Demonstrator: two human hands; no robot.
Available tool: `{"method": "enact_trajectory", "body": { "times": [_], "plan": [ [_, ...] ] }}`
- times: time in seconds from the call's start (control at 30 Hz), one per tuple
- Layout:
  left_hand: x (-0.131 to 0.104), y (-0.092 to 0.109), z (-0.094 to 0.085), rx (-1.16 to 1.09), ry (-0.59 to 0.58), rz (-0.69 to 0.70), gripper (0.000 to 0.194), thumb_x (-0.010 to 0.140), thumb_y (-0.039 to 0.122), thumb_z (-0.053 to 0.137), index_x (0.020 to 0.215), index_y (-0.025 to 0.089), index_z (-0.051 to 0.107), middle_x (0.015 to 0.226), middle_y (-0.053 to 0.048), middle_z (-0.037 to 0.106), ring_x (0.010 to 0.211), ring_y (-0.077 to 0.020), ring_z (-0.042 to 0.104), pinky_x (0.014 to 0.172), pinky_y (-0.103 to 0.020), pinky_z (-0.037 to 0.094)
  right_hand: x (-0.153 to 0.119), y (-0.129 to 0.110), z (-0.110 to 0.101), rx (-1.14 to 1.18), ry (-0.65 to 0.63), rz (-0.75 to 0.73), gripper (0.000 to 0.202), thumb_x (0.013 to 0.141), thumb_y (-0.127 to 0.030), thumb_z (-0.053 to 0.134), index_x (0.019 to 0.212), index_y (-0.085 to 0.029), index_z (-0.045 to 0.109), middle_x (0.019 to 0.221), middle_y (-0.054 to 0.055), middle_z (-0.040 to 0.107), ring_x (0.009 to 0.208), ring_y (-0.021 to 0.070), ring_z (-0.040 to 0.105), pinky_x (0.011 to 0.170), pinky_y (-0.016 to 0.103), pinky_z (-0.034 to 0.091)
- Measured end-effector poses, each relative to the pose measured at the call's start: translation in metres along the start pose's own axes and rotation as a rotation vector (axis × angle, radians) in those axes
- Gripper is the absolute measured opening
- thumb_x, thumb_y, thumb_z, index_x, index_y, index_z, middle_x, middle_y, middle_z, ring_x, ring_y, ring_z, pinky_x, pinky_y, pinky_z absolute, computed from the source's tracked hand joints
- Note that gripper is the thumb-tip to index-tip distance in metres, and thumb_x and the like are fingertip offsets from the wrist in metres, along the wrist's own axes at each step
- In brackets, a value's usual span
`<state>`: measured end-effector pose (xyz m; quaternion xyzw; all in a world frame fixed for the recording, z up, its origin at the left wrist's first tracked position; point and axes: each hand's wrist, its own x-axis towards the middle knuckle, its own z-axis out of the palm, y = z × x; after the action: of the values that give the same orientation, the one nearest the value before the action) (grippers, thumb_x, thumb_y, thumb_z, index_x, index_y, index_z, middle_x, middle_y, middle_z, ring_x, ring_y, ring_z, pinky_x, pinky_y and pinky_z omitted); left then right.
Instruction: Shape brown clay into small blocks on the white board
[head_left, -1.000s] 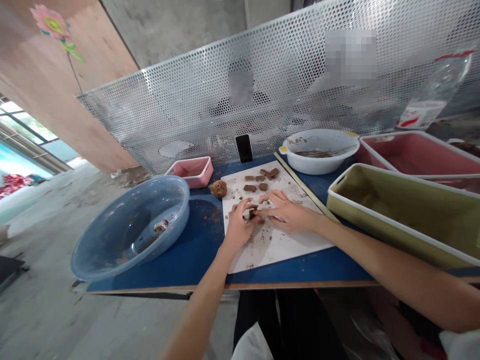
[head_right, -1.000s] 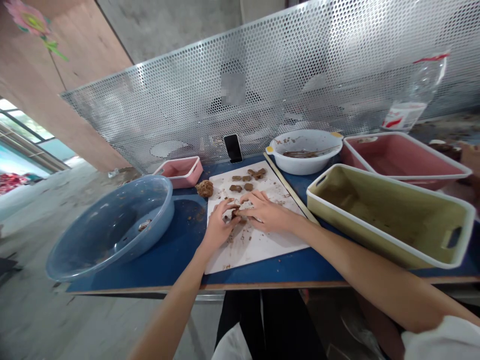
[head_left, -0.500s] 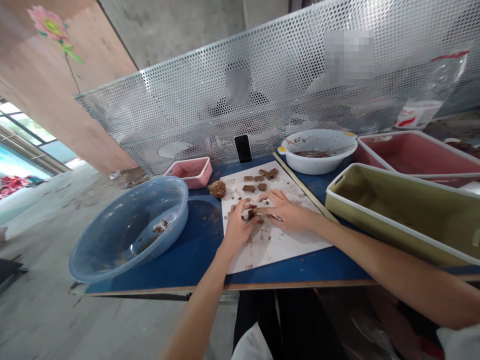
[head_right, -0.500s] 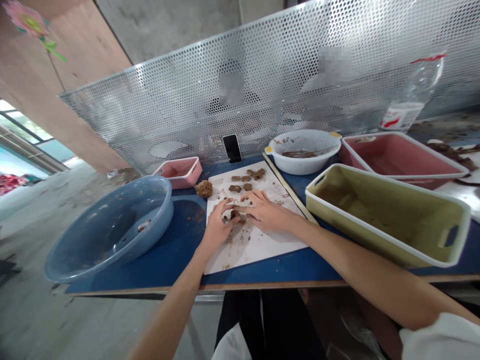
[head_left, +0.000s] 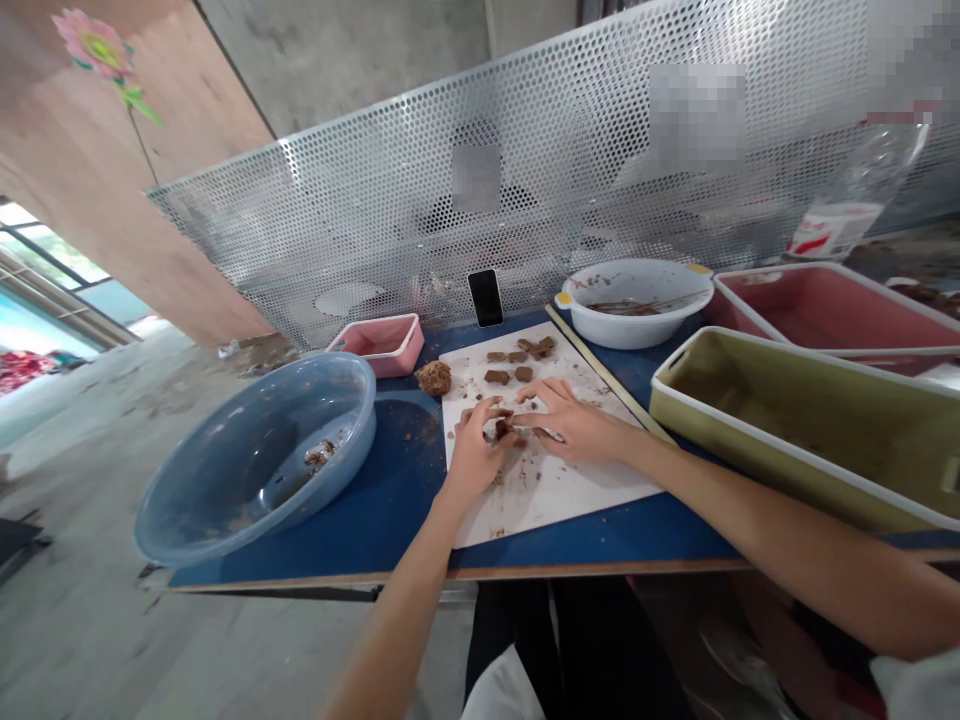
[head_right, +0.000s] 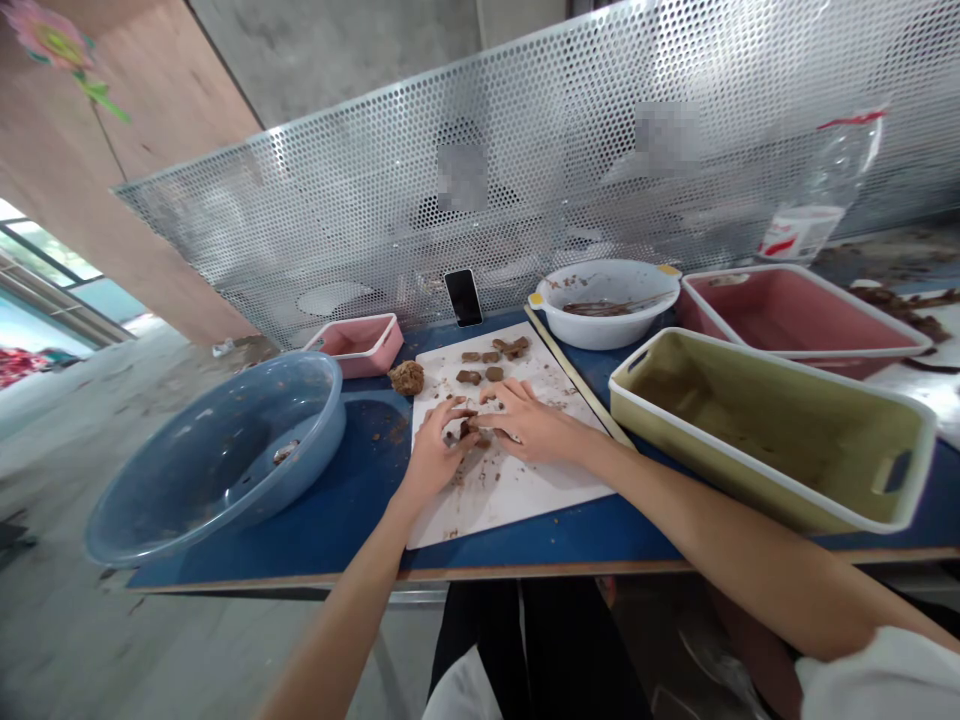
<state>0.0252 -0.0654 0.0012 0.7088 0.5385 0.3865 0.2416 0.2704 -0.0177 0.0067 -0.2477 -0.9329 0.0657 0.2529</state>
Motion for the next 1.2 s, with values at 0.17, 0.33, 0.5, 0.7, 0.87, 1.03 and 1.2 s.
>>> {"method": "enact_trajectory", "body": {
  "times": [0.17, 0.33, 0.5, 0.7, 0.87, 1.03, 1.2],
  "plan": [
    [-0.0001, 0.0003, 0.0001, -0.001, 0.003, 0.01, 0.061, 0.091, 0.012, 0.08, 0.147, 0.028, 0.063, 0.131, -0.009, 0.081, 0.142, -0.0337, 0.062, 0.121, -0.055, 0.044, -0.0007, 0.0004, 0.0009, -0.004, 0.005, -0.016, 0.042, 0.109, -0.018, 0.053, 0.14, -0.031, 0.077, 0.15, 0.016, 0.056, 0.14, 0.0365, 0.049, 0.115, 0.061, 0.051],
    [0.0003, -0.0006, 0.0006, 0.006, 0.006, -0.001, 0.061, 0.091, 0.013, 0.08, 0.147, 0.028, 0.063, 0.133, -0.01, 0.08, 0.141, -0.035, 0.062, 0.121, -0.057, 0.045, -0.0008, 0.0, 0.0037, 0.004, 0.007, 0.033, 0.046, 0.108, -0.019, 0.056, 0.148, -0.034, 0.073, 0.152, 0.015, 0.056, 0.144, 0.0376, 0.048, 0.118, 0.062, 0.05],
    [0.0001, -0.0024, 0.0014, -0.002, 0.011, 0.013, 0.061, 0.091, 0.014, 0.08, 0.148, 0.028, 0.063, 0.132, -0.011, 0.079, 0.142, -0.035, 0.062, 0.122, -0.057, 0.045, -0.0003, -0.0002, 0.0026, 0.023, 0.001, -0.007, 0.043, 0.107, -0.017, 0.058, 0.142, -0.033, 0.077, 0.151, 0.014, 0.055, 0.144, 0.0367, 0.048, 0.12, 0.061, 0.049],
    [-0.0001, -0.0038, 0.0013, -0.003, 0.012, 0.013, 0.062, 0.091, 0.014, 0.081, 0.148, 0.029, 0.063, 0.132, -0.011, 0.079, 0.141, -0.0345, 0.062, 0.12, -0.056, 0.047, -0.0013, 0.0033, 0.0038, -0.016, 0.019, 0.037, 0.046, 0.108, -0.019, 0.057, 0.147, -0.036, 0.074, 0.15, 0.014, 0.055, 0.142, 0.037, 0.049, 0.118, 0.063, 0.051],
    [-0.0003, -0.0033, 0.0008, 0.006, 0.01, 0.037, 0.059, 0.093, 0.012, 0.078, 0.147, 0.028, 0.062, 0.13, -0.01, 0.081, 0.14, -0.0325, 0.062, 0.119, -0.053, 0.047, -0.003, 0.0054, 0.0031, -0.015, -0.011, -0.098, 0.045, 0.103, -0.013, 0.058, 0.136, -0.036, 0.08, 0.152, 0.012, 0.056, 0.145, 0.0356, 0.046, 0.12, 0.06, 0.05],
    [-0.0006, -0.0034, 0.0006, 0.004, 0.008, 0.028, 0.06, 0.093, 0.015, 0.08, 0.148, 0.028, 0.061, 0.132, -0.01, 0.081, 0.141, -0.0327, 0.061, 0.121, -0.054, 0.045, -0.0025, 0.006, 0.0027, -0.052, 0.014, -0.049, 0.05, 0.106, -0.014, 0.057, 0.149, -0.033, 0.074, 0.153, 0.015, 0.057, 0.147, 0.0365, 0.044, 0.121, 0.062, 0.048],
    [-0.0009, -0.0018, 0.0001, -0.007, 0.006, 0.02, 0.061, 0.091, 0.012, 0.079, 0.148, 0.027, 0.062, 0.133, -0.01, 0.081, 0.142, -0.0331, 0.061, 0.121, -0.055, 0.046, -0.0028, 0.0051, 0.0018, -0.014, -0.009, -0.078, 0.047, 0.105, -0.015, 0.06, 0.142, -0.036, 0.078, 0.153, 0.013, 0.057, 0.146, 0.0359, 0.045, 0.12, 0.06, 0.049]
  ]
}}
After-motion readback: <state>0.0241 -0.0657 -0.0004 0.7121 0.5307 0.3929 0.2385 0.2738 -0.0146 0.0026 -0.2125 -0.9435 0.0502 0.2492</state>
